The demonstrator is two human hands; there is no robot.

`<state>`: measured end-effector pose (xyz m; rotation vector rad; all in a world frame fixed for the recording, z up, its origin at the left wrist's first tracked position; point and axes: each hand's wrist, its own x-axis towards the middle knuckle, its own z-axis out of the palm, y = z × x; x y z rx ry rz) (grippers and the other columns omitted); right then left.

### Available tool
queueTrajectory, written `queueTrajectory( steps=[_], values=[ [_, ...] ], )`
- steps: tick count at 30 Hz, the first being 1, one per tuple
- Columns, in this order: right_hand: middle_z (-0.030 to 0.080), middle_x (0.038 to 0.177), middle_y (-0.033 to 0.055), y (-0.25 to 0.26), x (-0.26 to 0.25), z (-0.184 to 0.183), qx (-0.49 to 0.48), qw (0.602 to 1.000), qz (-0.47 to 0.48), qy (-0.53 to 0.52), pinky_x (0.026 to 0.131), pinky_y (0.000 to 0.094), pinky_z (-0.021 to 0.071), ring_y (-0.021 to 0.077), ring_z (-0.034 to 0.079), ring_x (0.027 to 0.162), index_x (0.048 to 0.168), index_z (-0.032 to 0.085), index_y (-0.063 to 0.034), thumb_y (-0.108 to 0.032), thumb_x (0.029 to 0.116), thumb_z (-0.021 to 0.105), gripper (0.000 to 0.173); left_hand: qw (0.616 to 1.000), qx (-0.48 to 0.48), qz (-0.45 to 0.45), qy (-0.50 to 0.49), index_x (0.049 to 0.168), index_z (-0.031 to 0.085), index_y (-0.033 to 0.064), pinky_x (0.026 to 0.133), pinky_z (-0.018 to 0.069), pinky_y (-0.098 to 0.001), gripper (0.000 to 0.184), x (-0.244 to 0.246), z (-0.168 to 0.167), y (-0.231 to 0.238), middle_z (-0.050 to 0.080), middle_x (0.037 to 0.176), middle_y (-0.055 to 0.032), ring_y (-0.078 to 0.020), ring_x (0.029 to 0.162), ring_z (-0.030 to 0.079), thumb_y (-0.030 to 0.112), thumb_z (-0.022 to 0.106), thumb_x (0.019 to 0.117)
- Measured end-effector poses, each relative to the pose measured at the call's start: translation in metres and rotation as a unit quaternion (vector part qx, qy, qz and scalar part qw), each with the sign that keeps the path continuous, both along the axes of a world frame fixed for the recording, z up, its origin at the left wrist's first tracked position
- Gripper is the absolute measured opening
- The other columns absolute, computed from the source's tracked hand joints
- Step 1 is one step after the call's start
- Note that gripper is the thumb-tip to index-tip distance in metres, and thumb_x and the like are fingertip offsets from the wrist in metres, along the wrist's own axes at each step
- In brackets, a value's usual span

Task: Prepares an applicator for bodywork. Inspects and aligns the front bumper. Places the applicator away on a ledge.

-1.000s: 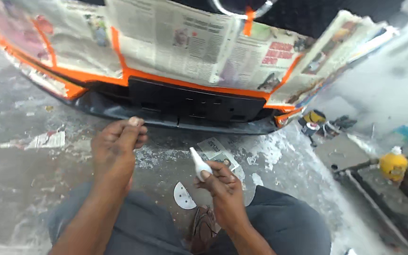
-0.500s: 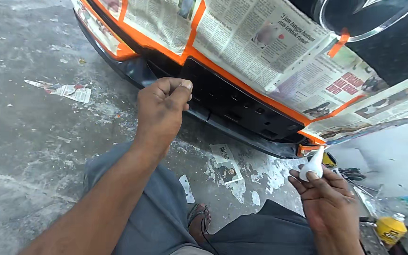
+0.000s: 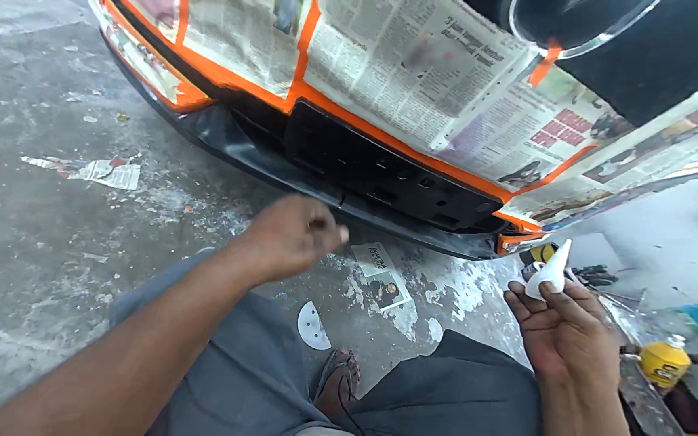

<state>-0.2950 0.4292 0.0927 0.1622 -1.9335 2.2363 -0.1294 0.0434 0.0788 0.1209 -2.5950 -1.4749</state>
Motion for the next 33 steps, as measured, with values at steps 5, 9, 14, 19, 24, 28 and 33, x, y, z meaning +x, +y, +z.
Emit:
queueTrajectory(
  steps=[5, 9, 14, 19, 24, 28, 33],
  values=[
    [0.072, 0.103, 0.0084, -0.001, 0.001, 0.001, -0.014, 1.000, 0.010, 0.011, 0.073, 0.0386, 0.0653, 0.0209, 0.074, 0.081, 0.114, 0.061, -0.0090, -0.003, 0.1032, 0.049, 0.017, 0.889, -0.325, -0.216, -0.238, 0.133, 0.065, 0.0110, 0.097, 0.0501, -0.0597, 0.051, -0.050, -0.001, 0.007, 0.067, 0.123, -0.0137, -0.0334, 0.114, 0.064, 0.047, 0.068, 0.0965],
    [0.072, 0.105, 0.0090, 0.007, 0.003, -0.001, -0.026, 1.000, 0.000, 0.014, 0.072, 0.0382, 0.0653, 0.0209, 0.074, 0.081, 0.114, 0.062, -0.0093, -0.003, 0.1019, 0.050, 0.018, 0.832, -0.470, -0.172, -0.240, 0.131, 0.064, 0.0036, 0.094, 0.0510, -0.0630, 0.050, -0.113, -0.021, -0.007, 0.059, 0.135, -0.0196, -0.0410, 0.116, 0.062, 0.036, 0.071, 0.0937],
    [0.071, 0.108, 0.0094, 0.015, 0.010, -0.001, -0.050, 0.998, 0.013, 0.025, 0.073, 0.0367, 0.0647, 0.0197, 0.073, 0.083, 0.113, 0.065, -0.0118, -0.006, 0.1017, 0.050, 0.019, 0.806, -0.546, -0.117, -0.197, 0.147, 0.050, 0.0023, 0.087, 0.0555, -0.0604, 0.070, -0.178, -0.050, -0.025, 0.039, 0.158, -0.0196, -0.0458, 0.115, 0.062, 0.018, 0.077, 0.0850],
    [0.070, 0.109, 0.0098, 0.021, 0.015, 0.001, -0.054, 0.997, 0.034, 0.043, 0.073, 0.0354, 0.0642, 0.0194, 0.072, 0.085, 0.115, 0.066, -0.0112, -0.007, 0.1012, 0.053, 0.020, 0.803, -0.557, -0.101, -0.186, 0.151, 0.044, 0.0031, 0.083, 0.0569, -0.0607, 0.074, -0.204, -0.072, -0.026, 0.046, 0.151, -0.0187, -0.0437, 0.109, 0.065, 0.018, 0.076, 0.0853],
    [0.068, 0.113, 0.0109, 0.029, 0.016, 0.003, -0.058, 0.996, 0.041, 0.052, 0.073, 0.0339, 0.0639, 0.0192, 0.072, 0.085, 0.119, 0.064, -0.0100, -0.008, 0.1031, 0.051, 0.021, 0.801, -0.562, -0.075, -0.194, 0.143, 0.051, 0.0010, 0.082, 0.0559, -0.0623, 0.062, -0.215, -0.075, -0.030, 0.055, 0.139, -0.0225, -0.0450, 0.107, 0.066, 0.020, 0.074, 0.0884],
    [0.069, 0.112, 0.0105, 0.033, 0.019, 0.003, -0.065, 0.995, 0.041, 0.061, 0.072, 0.0335, 0.0641, 0.0187, 0.072, 0.084, 0.116, 0.065, -0.0114, -0.010, 0.1017, 0.053, 0.019, 0.787, -0.573, -0.064, -0.222, 0.142, 0.051, 0.0021, 0.081, 0.0562, -0.0619, 0.062, -0.219, -0.078, -0.029, 0.056, 0.138, -0.0226, -0.0440, 0.105, 0.067, 0.024, 0.074, 0.0889],
    [0.069, 0.111, 0.0111, 0.035, 0.020, 0.003, -0.069, 0.995, 0.041, 0.063, 0.072, 0.0333, 0.0641, 0.0186, 0.072, 0.083, 0.117, 0.064, -0.0104, -0.009, 0.1022, 0.052, 0.019, 0.791, -0.564, -0.063, -0.229, 0.142, 0.051, 0.0016, 0.083, 0.0555, -0.0629, 0.064, -0.221, -0.077, -0.028, 0.056, 0.138, -0.0234, -0.0444, 0.108, 0.066, 0.026, 0.076, 0.0875]
  ],
)
